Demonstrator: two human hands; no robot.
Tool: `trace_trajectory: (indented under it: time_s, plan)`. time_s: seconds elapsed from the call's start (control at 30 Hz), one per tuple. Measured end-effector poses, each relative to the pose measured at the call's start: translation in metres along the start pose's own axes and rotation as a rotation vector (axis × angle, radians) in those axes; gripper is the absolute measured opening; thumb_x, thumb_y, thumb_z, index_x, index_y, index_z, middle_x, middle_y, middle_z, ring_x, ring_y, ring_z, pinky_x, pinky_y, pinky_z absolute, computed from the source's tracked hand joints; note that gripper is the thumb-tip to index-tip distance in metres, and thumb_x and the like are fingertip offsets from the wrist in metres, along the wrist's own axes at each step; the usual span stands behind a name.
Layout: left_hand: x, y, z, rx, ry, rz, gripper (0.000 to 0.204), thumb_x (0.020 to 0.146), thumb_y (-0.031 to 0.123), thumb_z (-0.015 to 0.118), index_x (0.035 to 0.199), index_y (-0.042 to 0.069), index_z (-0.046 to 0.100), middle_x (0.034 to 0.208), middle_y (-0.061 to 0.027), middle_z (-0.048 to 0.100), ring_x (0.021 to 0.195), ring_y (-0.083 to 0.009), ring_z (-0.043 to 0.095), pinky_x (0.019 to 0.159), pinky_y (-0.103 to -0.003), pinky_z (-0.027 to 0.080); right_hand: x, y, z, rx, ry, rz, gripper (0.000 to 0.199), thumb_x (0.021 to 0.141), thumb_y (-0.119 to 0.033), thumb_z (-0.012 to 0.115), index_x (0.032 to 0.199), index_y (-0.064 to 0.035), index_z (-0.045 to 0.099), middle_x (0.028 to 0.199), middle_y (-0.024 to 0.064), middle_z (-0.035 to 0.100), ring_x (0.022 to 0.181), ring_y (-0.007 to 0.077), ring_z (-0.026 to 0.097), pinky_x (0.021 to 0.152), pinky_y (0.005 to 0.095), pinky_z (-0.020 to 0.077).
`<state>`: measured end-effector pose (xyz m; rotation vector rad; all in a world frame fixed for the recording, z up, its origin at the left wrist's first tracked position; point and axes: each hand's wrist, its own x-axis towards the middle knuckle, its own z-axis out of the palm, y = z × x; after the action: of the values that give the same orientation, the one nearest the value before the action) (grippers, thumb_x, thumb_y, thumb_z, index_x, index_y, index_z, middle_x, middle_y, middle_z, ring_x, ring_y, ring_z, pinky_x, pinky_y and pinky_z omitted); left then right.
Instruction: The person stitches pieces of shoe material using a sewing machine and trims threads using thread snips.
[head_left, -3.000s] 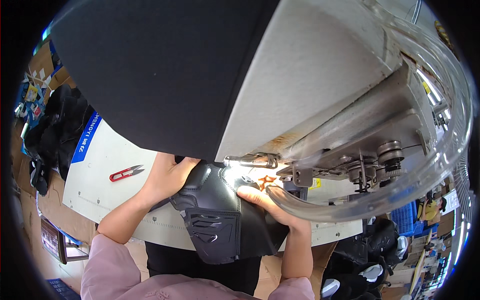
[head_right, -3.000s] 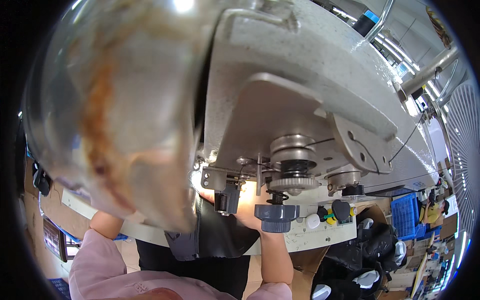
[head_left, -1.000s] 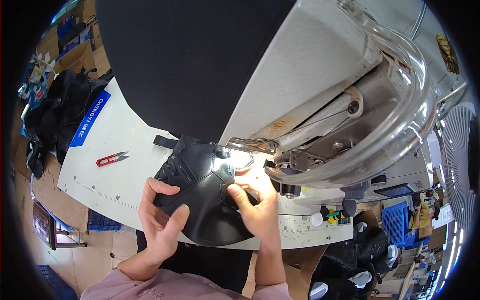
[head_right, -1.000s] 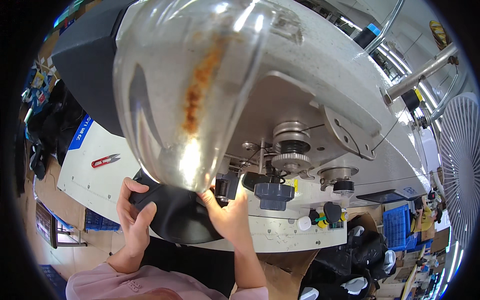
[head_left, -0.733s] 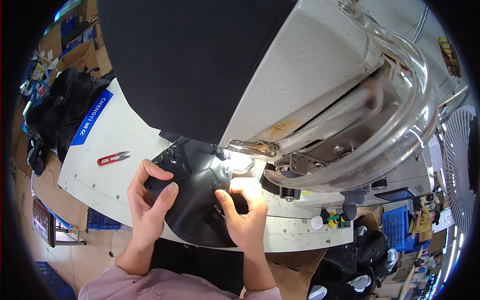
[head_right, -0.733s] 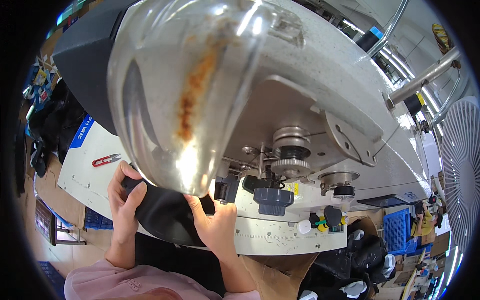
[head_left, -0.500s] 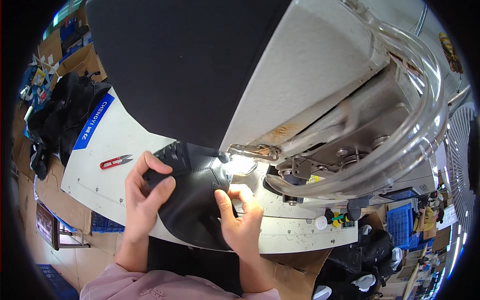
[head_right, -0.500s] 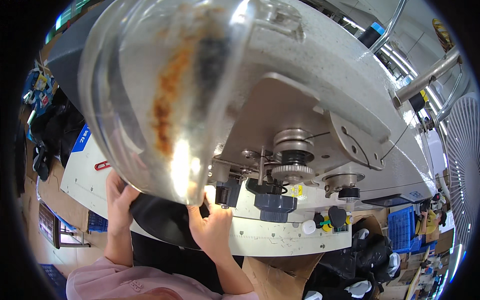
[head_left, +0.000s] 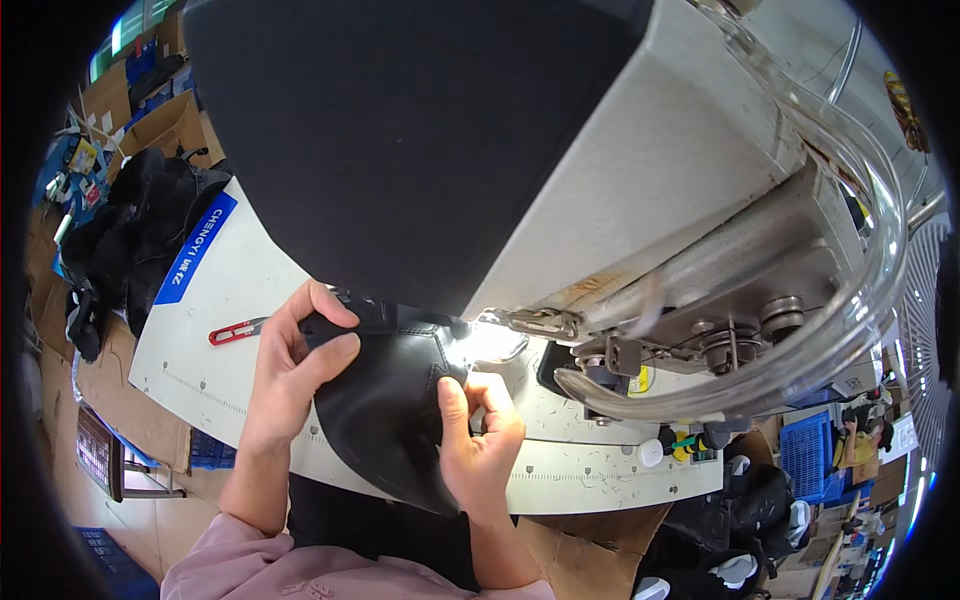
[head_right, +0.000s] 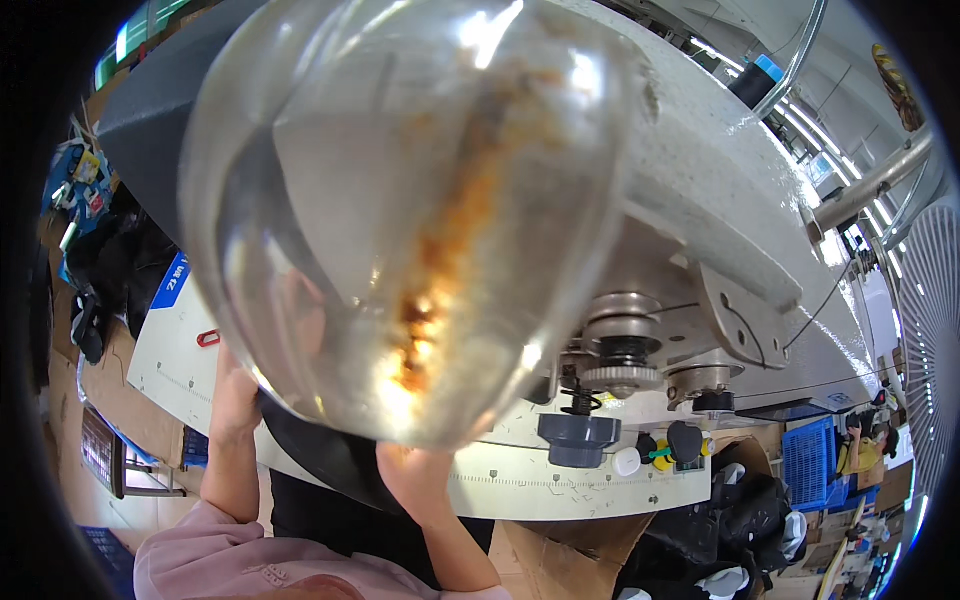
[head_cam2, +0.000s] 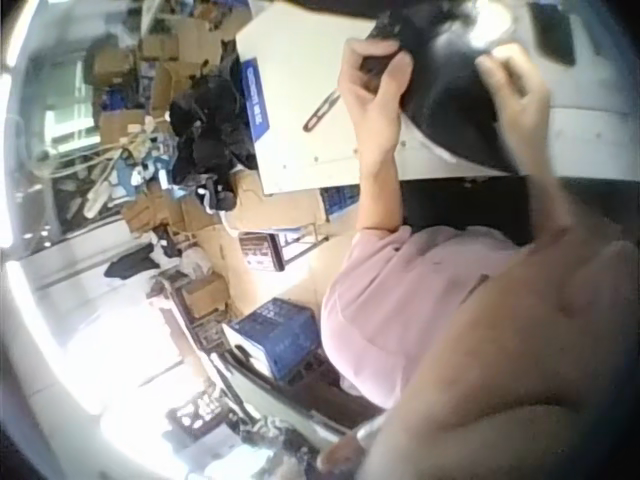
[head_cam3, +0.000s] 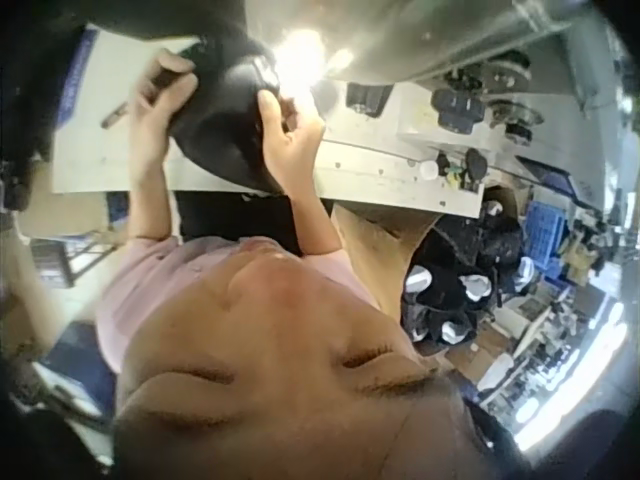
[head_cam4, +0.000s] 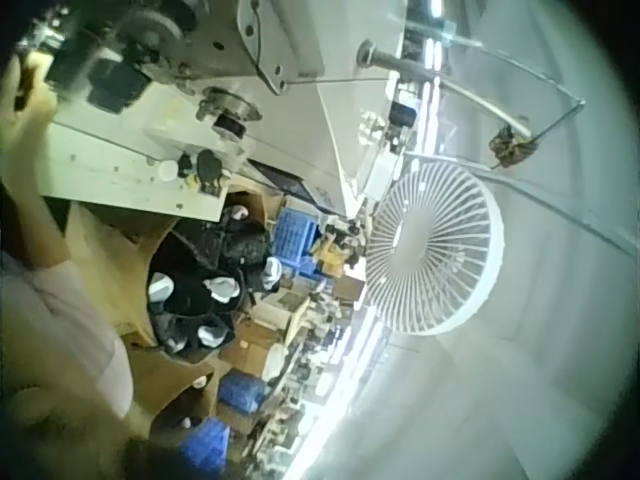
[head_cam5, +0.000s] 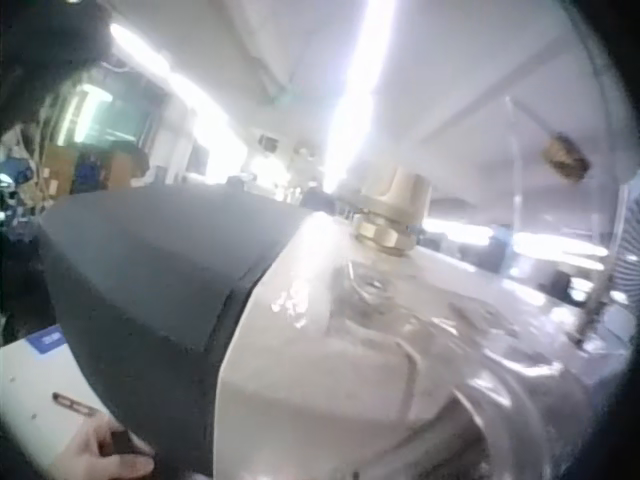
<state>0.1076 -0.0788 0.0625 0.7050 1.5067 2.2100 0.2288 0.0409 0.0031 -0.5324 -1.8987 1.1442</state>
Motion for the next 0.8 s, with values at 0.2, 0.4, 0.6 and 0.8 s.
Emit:
trace_trajectory:
  time_s: [0.2, 0.4, 0.6, 0.8]
  plan:
    - [-0.003, 0.000, -0.001, 0.037, -0.025, -0.020, 0.015, 0.082, 0.002, 0.061, 0.092, 0.005, 0.052, 0.092, -0.0022, 0.059, 0.075, -0.0027, 0.054, 0.067, -0.016, 0.041, 0.003, 0.003, -0.003, -0.023, -0.001, -0.004, 0.026, 0.090, -0.012, 0.064, 0.070, -0.0020, 0.050, 0.062, -0.0018, 0.043, 0.060, 0.0061, 0.037, 0.055, 0.0226, 0.0319]
    - [0.007, -0.002, -0.006, 0.094, -0.015, 0.009, 0.015, 0.082, 0.002, 0.061, 0.093, 0.004, 0.052, 0.089, -0.0019, 0.060, 0.072, -0.0029, 0.055, 0.065, -0.016, 0.042, 0.004, -0.007, 0.004, -0.007, 0.030, 0.059, 0.024, 0.087, -0.010, 0.067, 0.073, -0.0026, 0.051, 0.062, -0.0020, 0.042, 0.060, 0.0065, 0.037, 0.054, 0.0228, 0.0305]
    - [-0.015, -0.006, 0.008, 0.083, 0.175, -0.103, 0.014, 0.083, 0.001, 0.059, 0.095, 0.003, 0.050, 0.085, -0.0008, 0.053, 0.067, -0.0021, 0.048, 0.059, -0.016, 0.037, 0.010, -0.012, -0.012, 0.108, -0.027, 0.149, 0.021, 0.086, -0.011, 0.069, 0.075, -0.0012, 0.055, 0.064, -0.0018, 0.046, 0.062, 0.0064, 0.039, 0.057, 0.0220, 0.0332]
    - [-0.077, -0.043, 0.055, 0.238, 0.231, 0.143, 0.019, 0.082, -0.003, 0.062, 0.096, -0.001, 0.049, 0.091, -0.0068, 0.047, 0.074, -0.0065, 0.046, 0.063, -0.019, 0.036, 0.036, 0.000, -0.063, 0.128, -0.190, 0.158, 0.024, 0.082, -0.017, 0.076, 0.079, 0.0018, 0.062, 0.075, 0.0003, 0.059, 0.070, 0.0078, 0.053, 0.066, 0.0234, 0.0440]
